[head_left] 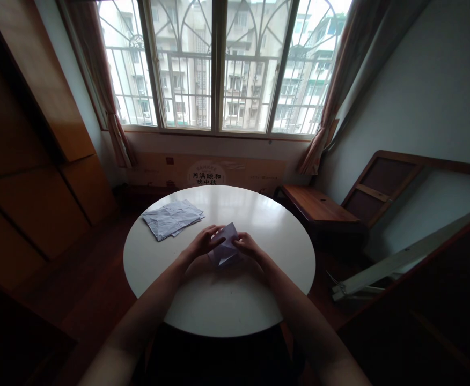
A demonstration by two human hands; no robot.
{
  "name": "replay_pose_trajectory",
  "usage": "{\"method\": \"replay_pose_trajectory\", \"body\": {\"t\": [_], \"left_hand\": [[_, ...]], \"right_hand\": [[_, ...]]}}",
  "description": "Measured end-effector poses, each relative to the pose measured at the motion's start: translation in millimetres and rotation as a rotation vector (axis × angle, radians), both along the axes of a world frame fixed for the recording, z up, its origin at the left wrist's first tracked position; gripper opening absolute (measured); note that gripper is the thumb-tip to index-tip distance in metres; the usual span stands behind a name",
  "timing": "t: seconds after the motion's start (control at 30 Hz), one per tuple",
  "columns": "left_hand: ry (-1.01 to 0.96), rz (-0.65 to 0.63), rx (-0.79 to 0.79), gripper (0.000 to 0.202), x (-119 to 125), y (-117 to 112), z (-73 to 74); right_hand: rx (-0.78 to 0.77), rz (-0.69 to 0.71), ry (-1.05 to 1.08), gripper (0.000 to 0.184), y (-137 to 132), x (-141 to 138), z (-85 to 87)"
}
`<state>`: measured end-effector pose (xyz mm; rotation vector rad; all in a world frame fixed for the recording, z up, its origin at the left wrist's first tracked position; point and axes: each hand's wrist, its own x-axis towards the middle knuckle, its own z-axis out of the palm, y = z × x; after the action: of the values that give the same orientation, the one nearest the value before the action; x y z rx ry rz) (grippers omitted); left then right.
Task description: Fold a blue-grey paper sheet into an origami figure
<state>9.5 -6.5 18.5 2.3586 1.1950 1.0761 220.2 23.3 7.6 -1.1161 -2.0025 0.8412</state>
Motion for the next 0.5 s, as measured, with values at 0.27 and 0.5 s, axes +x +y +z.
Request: {"method": "replay_pose_trajectory", "body": {"t": [0.27,0.5], "left_hand": [[0.131,0.17,0.283,0.031,4.8,-10.2,13.6],[0.429,-0.053,0.271,0.029,27.4,-18.7,14.6]], "right_hand": [[-0.024,-0.182,0.023,0.019,6.7,3.6,-0.8],[-0.014,-0.277,0.006,0.018,10.1,5.9,1.0]]}}
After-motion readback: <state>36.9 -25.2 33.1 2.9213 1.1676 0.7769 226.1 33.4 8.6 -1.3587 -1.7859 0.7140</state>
